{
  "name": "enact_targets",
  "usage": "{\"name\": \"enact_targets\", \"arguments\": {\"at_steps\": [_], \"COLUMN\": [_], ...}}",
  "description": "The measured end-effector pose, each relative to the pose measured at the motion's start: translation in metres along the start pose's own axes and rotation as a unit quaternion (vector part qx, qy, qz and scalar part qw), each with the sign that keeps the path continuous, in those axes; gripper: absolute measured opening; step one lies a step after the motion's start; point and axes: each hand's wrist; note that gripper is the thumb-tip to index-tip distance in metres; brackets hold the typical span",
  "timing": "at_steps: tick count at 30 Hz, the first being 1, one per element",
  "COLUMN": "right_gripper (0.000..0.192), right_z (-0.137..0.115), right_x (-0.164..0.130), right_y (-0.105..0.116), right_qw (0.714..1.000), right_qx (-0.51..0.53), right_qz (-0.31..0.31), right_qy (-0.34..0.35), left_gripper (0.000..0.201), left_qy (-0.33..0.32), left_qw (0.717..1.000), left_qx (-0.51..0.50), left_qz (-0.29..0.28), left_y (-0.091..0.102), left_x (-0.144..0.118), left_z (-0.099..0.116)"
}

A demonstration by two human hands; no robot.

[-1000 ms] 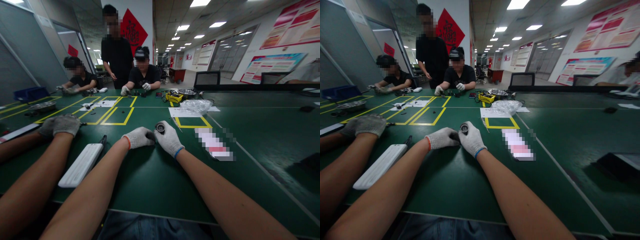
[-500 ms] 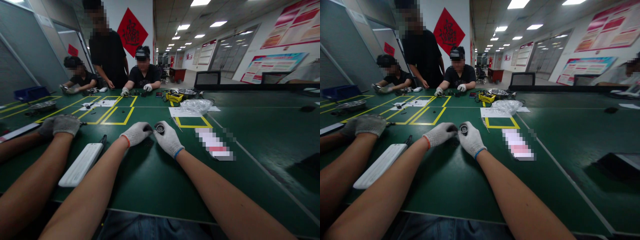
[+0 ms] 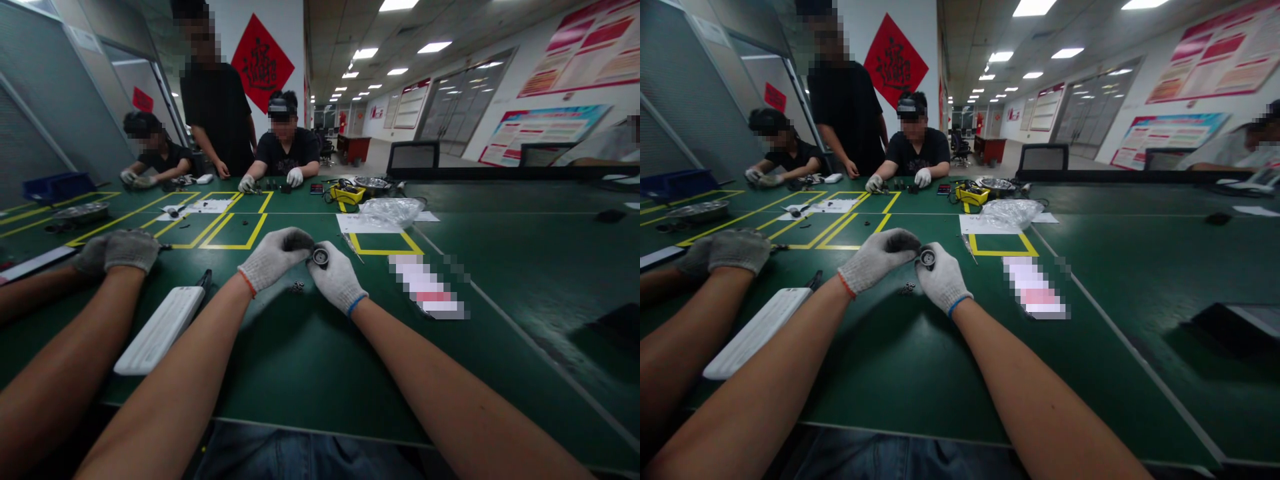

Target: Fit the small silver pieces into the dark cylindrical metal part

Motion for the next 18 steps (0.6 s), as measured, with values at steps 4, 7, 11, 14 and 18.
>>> {"name": "enact_targets", "arguments": {"at_steps": [4,7,11,14,18], "right_gripper": [0.016,0.016,0.014,0.014,0.015], "right_z": [-0.001,-0.002,-0.004,-0.004,-0.003], "right_x": [0.000,-0.001,-0.001,-0.001,-0.002], "right_y": [0.001,0.001,0.002,0.002,0.001], "right_qw": [1.000,1.000,1.000,0.999,0.999], "right_qx": [-0.007,-0.013,-0.012,-0.013,-0.014], "right_qz": [-0.006,-0.013,-0.022,-0.029,-0.044], "right_qy": [0.006,0.002,-0.005,0.004,0.010], "left_gripper": [0.014,0.014,0.011,0.009,0.008], "left_qy": [0.004,0.002,-0.016,-0.019,-0.017], "left_qw": [1.000,1.000,0.999,0.996,0.991], "left_qx": [-0.006,-0.004,0.045,0.090,0.130], "left_qz": [0.001,-0.003,0.003,0.010,0.017], "left_y": [0.001,0.000,-0.005,-0.009,-0.014], "left_x": [0.001,0.000,-0.003,-0.004,-0.005], "left_z": [-0.004,-0.003,0.000,0.002,0.003]}}
Point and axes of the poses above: each hand's wrist, its own x-axis towards the middle knuckle, its own y-axis out of the back of the hand, z = x × y, and after that the axes turned 8 degrees about y, right-handed
